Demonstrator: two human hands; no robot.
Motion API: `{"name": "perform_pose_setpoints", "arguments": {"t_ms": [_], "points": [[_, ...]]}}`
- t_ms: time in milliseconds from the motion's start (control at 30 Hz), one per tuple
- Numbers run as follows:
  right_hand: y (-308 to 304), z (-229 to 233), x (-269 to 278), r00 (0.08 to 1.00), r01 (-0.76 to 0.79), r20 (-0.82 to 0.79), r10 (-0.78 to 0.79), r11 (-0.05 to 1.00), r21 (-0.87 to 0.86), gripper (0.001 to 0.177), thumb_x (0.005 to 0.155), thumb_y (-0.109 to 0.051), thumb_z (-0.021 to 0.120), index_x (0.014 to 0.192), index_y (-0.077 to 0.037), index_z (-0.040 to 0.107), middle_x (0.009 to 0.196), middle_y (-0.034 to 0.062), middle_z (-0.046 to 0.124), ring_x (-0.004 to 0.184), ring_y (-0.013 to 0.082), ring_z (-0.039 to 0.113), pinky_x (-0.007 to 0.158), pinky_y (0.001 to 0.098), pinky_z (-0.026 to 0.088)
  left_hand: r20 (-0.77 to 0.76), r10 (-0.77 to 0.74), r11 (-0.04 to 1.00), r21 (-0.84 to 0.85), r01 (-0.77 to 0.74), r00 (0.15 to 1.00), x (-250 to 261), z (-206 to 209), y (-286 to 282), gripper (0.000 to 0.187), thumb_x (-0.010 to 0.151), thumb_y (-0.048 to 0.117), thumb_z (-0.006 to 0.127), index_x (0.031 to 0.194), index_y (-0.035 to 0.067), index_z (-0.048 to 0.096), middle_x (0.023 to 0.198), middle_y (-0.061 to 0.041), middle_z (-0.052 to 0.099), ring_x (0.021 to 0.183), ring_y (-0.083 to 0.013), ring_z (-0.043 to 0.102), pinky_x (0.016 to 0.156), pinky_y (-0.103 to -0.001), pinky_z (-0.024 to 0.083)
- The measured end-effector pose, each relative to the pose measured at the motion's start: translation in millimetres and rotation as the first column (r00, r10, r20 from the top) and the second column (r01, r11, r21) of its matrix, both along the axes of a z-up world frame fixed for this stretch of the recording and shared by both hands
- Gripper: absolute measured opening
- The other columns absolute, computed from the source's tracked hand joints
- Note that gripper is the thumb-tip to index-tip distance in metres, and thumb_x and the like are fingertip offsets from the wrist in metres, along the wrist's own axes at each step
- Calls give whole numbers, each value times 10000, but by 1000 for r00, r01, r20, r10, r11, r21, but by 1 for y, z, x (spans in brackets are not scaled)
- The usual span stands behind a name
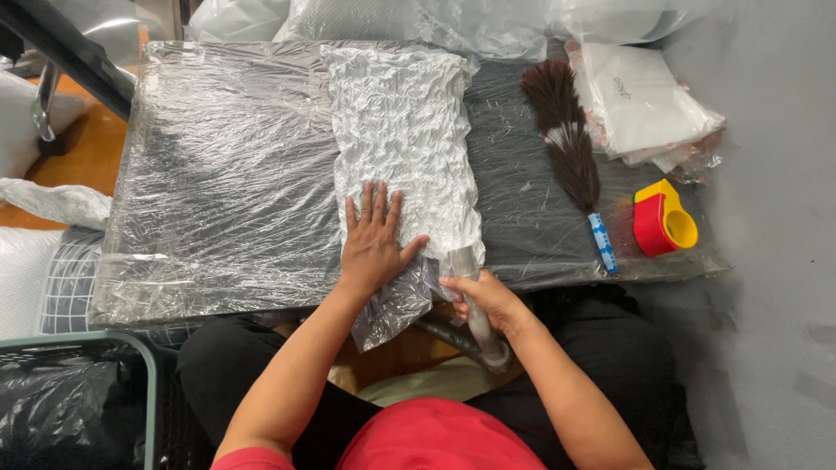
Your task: Inserting a pillow into a plastic bag and using a vacuum nozzle to compress it for packing.
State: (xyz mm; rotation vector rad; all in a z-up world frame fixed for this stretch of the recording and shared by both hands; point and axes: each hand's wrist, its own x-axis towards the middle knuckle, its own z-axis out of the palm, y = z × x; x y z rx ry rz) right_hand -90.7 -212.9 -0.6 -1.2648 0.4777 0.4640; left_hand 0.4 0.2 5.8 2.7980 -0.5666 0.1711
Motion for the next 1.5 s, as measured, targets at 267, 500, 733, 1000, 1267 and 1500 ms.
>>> {"name": "perform_pose_setpoints", "arguments": {"t_ms": [267, 500, 733, 1000, 1267, 1500], "points": [[2, 5, 1, 1000, -7, 7, 7, 1000, -7, 248, 847, -111, 779, 759, 10, 582, 566, 83, 479, 381, 155, 496, 351, 356, 450, -28, 1, 1000, -7, -1, 1000, -1, 6, 0, 980, 949, 819, 322, 1597, 84, 349, 1670, -226, 261, 1583, -377, 108, 1252, -588, -20], [0, -3, 2, 1000, -5, 9, 5, 1000, 2, 245, 844, -115, 792, 779, 5, 589, 574, 88, 487, 381, 155, 502, 345, 355, 452, -26, 1, 1000, -2, -1, 1000, -2, 5, 0, 976, 950, 816, 325, 1595, 84, 353, 1667, -228, 266, 1582, -378, 115, 1254, -588, -13], [-1, -5, 2, 1000, -3, 9, 3, 1000, 2, 240, 845, -107, 786, 771, 4, 587, 574, 87, 485, 376, 156, 498, 345, 357, 451, -8, 4, 1000, 10, -4, 1000, -1, 2, 0, 972, 947, 816, 319, 1591, 88, 363, 1666, -222, 278, 1581, -373, 125, 1256, -587, 2], [-2, -3, 1, 1000, 6, 3, -6, 1000, 16, 248, 845, -95, 789, 769, 15, 581, 574, 88, 481, 379, 164, 504, 342, 360, 448, -50, 5, 1000, 2, -4, 999, -1, 9, 0, 967, 951, 803, 325, 1589, 78, 365, 1668, -227, 267, 1584, -372, 112, 1254, -592, -16], [1, -5, -1, 1000, 11, 1, -11, 999, 33, 241, 845, -95, 804, 802, 12, 593, 590, 101, 506, 394, 174, 524, 350, 368, 453, 2, 76, 984, -164, -75, 997, 17, 21, -26, 868, 981, 718, 411, 1454, 0, 533, 1621, -279, 330, 1570, -404, 134, 1239, -619, -8], [1, -4, -1, 999, 13, -30, -13, 1000, -2, 243, 849, -112, 807, 819, 20, 606, 586, 106, 516, 395, 179, 525, 353, 368, 462, -115, 7, 994, -111, -20, 993, 44, 18, -79, 1017, 876, 835, 415, 1603, 126, 354, 1679, -220, 238, 1583, -371, 136, 1207, -712, 2]]}}
